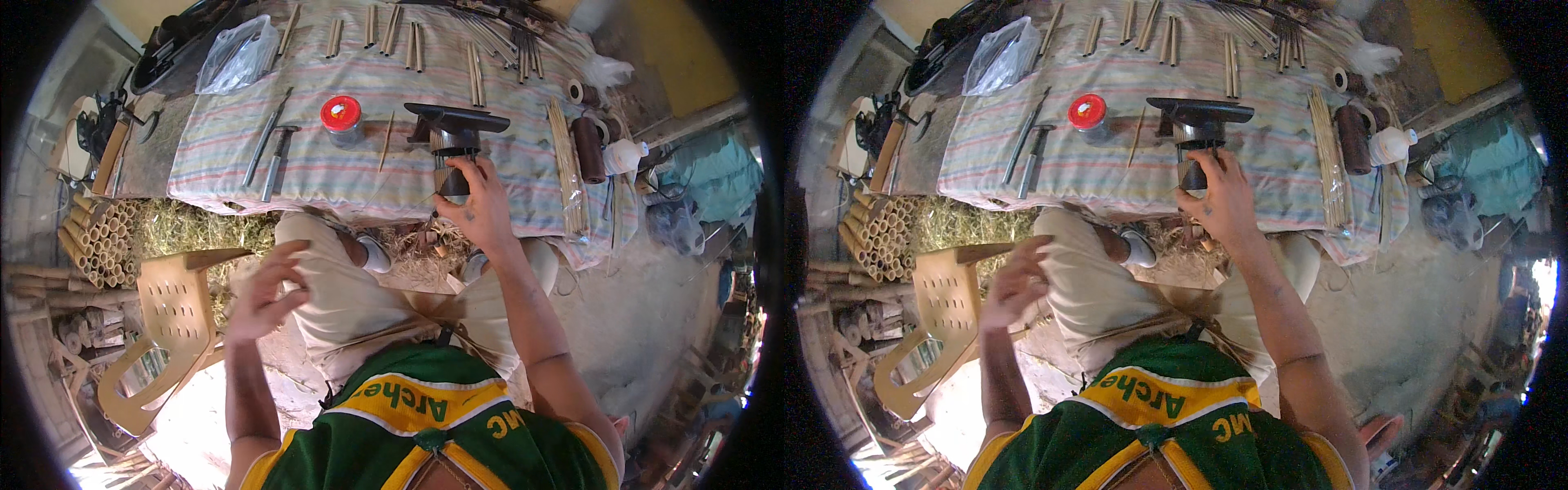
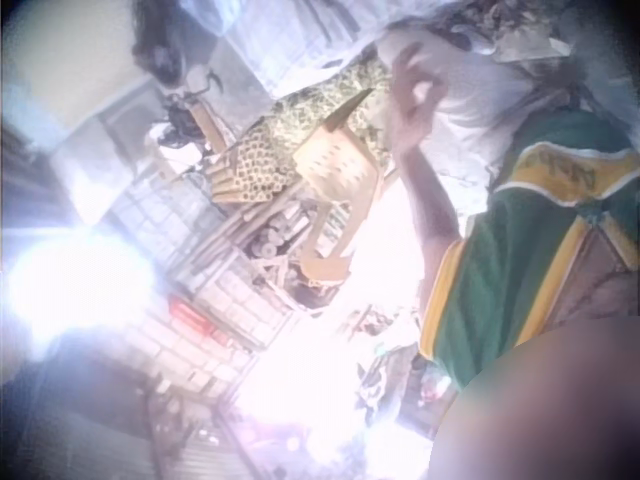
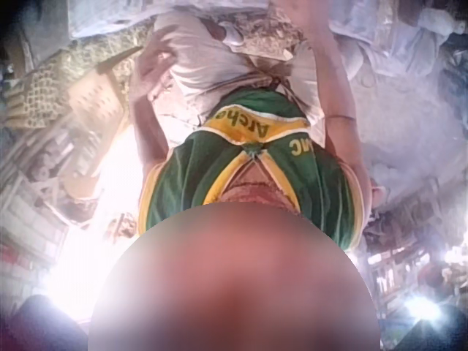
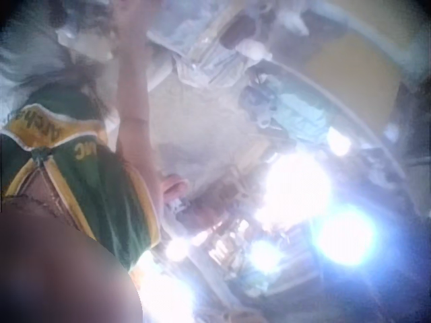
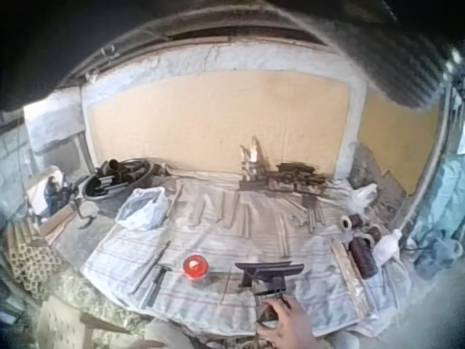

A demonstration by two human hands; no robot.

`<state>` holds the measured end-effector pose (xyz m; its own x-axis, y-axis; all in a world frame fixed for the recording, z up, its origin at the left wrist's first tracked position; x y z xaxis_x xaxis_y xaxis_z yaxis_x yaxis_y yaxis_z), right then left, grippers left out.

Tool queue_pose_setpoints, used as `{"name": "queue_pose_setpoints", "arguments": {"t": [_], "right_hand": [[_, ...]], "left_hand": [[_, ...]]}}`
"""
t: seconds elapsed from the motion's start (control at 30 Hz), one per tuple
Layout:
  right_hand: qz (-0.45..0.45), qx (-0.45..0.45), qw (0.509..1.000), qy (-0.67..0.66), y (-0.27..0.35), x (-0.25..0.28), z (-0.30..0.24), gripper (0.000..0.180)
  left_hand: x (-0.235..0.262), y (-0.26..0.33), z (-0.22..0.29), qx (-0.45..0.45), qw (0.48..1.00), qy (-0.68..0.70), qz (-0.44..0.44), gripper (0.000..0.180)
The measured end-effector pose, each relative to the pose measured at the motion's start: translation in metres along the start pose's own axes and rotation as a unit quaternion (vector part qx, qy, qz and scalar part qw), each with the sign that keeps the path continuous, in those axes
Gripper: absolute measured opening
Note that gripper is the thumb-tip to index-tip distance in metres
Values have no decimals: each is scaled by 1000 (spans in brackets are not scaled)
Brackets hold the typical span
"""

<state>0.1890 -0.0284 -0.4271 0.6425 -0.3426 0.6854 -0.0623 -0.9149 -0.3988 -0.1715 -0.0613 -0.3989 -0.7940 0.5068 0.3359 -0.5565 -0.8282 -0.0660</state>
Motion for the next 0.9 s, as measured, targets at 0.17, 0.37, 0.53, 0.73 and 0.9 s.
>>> {"name": "queue_pose_setpoints", "arguments": {"t": [0.17, 0.37, 0.53, 0.73, 0.9], "right_hand": [[10, 19, 999, 47, -10, -12, 4, 58], [-38, 23, 994, 97, -7, -20, 8, 62], [-102, 21, 992, 66, -8, -10, 13, 69], [-159, 29, 987, -4, -11, 27, 6, 66], [-183, -45, 977, -99, -40, 76, -15, 46]], "left_hand": [[81, 56, -23, -2, 963, 180, 202, 13], [124, 122, -73, 165, 933, 210, 242, 13], [132, 165, -127, 388, 894, 7, 224, 17], [149, 219, -161, 401, 858, -61, 315, 19], [153, 236, -173, 408, 795, -11, 449, 19]]}}
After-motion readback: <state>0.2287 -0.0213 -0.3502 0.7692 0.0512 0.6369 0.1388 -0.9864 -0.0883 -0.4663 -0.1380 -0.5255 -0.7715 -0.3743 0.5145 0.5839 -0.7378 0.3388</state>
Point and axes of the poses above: each hand's wrist, its own y-axis away from the middle knuckle, its own x-axis out of the back of the hand, z = x × y, the point moved 3 cm from there along -y, towards the middle knuckle, and after that the axes turned 5 degrees about -y, right-handed, at the moved point
